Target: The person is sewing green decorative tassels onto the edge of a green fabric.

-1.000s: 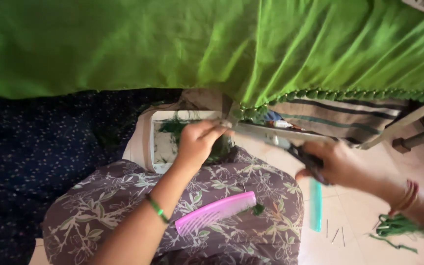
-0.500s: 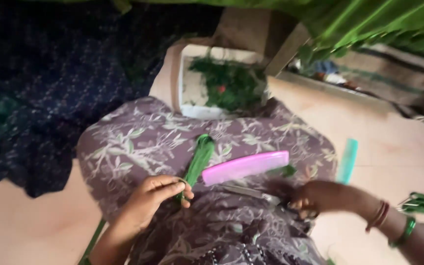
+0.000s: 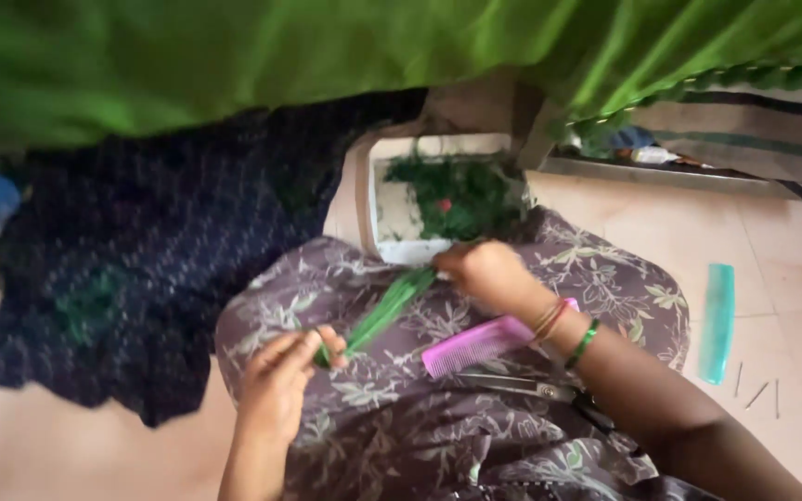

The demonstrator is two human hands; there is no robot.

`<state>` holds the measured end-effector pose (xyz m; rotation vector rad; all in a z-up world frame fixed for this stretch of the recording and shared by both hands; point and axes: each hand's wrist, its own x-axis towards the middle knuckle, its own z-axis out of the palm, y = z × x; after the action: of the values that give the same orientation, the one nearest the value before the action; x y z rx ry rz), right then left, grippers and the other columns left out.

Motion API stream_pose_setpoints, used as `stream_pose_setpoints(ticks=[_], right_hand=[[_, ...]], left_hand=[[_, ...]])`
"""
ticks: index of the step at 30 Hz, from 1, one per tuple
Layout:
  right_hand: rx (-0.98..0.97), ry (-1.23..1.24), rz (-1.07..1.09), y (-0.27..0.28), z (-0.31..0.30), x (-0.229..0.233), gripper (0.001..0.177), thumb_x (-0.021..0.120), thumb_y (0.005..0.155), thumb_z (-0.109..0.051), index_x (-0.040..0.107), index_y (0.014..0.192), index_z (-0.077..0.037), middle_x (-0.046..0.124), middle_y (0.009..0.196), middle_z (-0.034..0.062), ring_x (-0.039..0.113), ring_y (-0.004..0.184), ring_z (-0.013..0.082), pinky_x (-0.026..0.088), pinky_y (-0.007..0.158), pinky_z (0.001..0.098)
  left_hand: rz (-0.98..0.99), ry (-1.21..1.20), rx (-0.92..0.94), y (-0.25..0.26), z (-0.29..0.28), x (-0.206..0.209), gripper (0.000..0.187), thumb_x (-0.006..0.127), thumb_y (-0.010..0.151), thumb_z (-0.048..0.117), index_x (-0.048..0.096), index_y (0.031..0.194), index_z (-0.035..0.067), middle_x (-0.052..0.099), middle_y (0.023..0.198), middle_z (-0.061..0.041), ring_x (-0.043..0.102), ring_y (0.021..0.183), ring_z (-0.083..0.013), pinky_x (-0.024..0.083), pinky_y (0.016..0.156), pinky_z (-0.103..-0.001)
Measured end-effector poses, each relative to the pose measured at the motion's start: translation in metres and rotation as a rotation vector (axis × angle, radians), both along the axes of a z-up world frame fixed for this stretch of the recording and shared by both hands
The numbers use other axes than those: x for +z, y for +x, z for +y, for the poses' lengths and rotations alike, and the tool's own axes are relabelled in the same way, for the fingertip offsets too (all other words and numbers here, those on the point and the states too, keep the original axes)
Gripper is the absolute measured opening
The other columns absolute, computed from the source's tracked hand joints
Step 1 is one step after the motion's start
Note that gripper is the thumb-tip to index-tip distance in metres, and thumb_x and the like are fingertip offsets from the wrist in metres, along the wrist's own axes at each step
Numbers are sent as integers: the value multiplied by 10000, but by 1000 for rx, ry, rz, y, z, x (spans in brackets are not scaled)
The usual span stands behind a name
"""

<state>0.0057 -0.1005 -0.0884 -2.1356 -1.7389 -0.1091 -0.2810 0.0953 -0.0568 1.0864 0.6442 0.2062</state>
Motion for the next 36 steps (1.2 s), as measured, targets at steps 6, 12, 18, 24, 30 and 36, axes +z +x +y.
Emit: stream_pose_setpoints(ticks=[6, 12, 18, 24, 30, 36], right_hand=[[-450, 343, 30, 22, -68, 103, 233, 687, 889, -19, 777, 1093, -86, 741, 988, 124, 707, 863, 307, 576, 751, 404], [-741, 538, -135, 15, -185, 134, 135, 744, 938, 18, 746, 1066, -24, 734, 1082, 128, 710, 1018, 294, 578, 885, 385], [-1027, 431, -240, -12, -272, 163, 293, 679, 970, 107, 679, 1258, 50, 723, 1061, 140, 717, 909, 292, 578, 781, 384], [-942, 332, 4, -16, -269, 108, 287, 700, 894, 59, 671, 1175, 9, 737, 1005, 98, 723, 852, 261, 583, 715, 370], [-666, 422, 143, -28, -196, 140, 143, 774, 793, 14, 747, 904, -71, 708, 1019, 95, 692, 903, 257, 565, 751, 341], [-424, 645, 519, -39, -164, 152, 92, 701, 889, -24, 681, 979, -34, 736, 1000, 118, 702, 805, 220, 569, 679, 302]], left_hand=[[-319, 935, -14, 142, 6, 69, 352, 730, 935, 87, 694, 1251, -64, 567, 1448, -221, 561, 1337, -274, 435, 1111, -375], [-621, 375, -305, 270, -55, 105, 394, 686, 1004, 99, 577, 1360, -32, 634, 1380, -134, 594, 1285, -178, 463, 1101, -307], [-665, 171, -277, 321, -89, 62, 119, 674, 1034, 69, 628, 1098, -20, 737, 1129, -101, 684, 1048, -140, 529, 978, -287], [-614, 279, 63, 324, -128, 56, 113, 636, 1065, 95, 570, 1045, 6, 724, 926, -89, 687, 837, -137, 567, 780, -275], [-857, 748, -473, 255, -163, 60, 326, 653, 1032, 163, 608, 1301, -17, 709, 1191, -172, 663, 1142, -236, 529, 982, -339], [-512, 581, -802, 206, -182, 55, 446, 649, 961, 312, 574, 1277, 7, 682, 1199, -155, 661, 1173, -283, 512, 993, -396]])
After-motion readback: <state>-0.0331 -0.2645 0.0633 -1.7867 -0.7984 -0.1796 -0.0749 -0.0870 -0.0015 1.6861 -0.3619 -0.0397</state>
